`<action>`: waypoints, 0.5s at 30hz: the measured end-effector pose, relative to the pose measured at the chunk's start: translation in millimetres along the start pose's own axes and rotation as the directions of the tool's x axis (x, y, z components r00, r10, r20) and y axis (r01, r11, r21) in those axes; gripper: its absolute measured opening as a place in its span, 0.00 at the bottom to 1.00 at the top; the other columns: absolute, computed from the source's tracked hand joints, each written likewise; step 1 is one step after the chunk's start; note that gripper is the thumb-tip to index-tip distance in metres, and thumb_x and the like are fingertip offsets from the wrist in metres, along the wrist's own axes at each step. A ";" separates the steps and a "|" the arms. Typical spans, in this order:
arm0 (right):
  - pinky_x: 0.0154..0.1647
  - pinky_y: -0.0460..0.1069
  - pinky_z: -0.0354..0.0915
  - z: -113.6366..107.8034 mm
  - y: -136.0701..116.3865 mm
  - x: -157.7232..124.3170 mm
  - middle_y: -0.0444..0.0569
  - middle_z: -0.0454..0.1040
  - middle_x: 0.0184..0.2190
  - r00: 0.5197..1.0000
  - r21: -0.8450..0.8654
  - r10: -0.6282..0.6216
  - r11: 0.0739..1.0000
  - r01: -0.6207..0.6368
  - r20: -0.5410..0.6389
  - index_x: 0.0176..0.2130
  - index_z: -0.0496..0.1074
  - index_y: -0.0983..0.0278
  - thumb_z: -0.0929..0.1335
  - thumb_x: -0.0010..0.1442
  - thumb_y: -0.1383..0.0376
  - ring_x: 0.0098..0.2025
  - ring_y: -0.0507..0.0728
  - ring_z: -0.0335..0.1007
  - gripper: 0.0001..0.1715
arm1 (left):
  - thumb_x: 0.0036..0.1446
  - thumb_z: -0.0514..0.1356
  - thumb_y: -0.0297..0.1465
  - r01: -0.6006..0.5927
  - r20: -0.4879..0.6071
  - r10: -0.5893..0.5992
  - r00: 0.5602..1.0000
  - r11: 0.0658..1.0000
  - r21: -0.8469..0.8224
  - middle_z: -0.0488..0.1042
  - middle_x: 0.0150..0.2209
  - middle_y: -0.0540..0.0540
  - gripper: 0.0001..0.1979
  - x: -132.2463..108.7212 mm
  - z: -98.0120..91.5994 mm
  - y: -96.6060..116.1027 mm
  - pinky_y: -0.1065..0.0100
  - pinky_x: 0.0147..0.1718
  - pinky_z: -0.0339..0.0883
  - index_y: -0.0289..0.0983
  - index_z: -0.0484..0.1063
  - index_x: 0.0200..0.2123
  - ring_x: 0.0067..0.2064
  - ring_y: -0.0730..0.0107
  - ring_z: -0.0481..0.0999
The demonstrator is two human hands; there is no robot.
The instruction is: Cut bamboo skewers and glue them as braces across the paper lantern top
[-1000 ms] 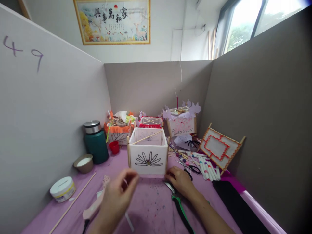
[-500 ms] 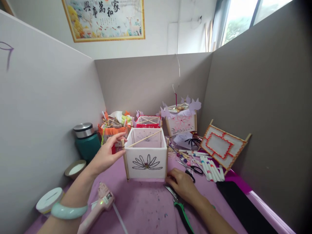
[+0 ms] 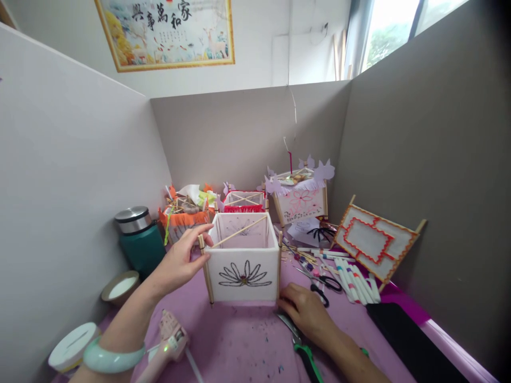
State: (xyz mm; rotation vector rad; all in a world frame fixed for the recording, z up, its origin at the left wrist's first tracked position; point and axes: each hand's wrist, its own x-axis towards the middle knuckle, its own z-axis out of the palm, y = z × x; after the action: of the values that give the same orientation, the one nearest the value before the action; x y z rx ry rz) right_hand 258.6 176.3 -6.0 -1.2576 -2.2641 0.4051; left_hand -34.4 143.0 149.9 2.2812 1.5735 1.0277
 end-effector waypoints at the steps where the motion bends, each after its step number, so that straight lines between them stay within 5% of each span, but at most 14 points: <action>1: 0.37 0.46 0.59 0.1 0.0 0.1 0.47 0.74 0.33 1.000 0.001 0.000 1.000 0.000 -0.001 0.34 0.75 0.62 0.62 0.63 0.63 0.37 0.55 0.70 0.13 | 0.58 0.53 0.31 -0.010 -0.003 0.010 1.000 1.000 0.019 0.69 0.42 0.46 0.23 0.2 0.3 -0.3 0.58 0.51 0.62 0.39 0.57 0.57 0.45 0.65 0.71; 15: 0.36 0.46 0.58 1.3 2.1 0.5 0.47 0.73 0.32 1.000 0.002 -0.009 1.000 0.009 0.016 0.34 0.76 0.63 0.63 0.63 0.63 0.36 0.54 0.70 0.13 | 0.57 0.55 0.30 -0.039 -0.034 0.040 0.999 0.998 0.048 0.69 0.41 0.47 0.25 2.5 5.0 -16.3 0.60 0.48 0.63 0.40 0.56 0.57 0.44 0.66 0.70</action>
State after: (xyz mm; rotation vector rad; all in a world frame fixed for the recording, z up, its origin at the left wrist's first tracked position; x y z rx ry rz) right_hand 259.1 177.8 -7.9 -1.2468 -2.2809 0.4156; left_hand -43.0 153.2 139.0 2.3469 1.5880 1.0562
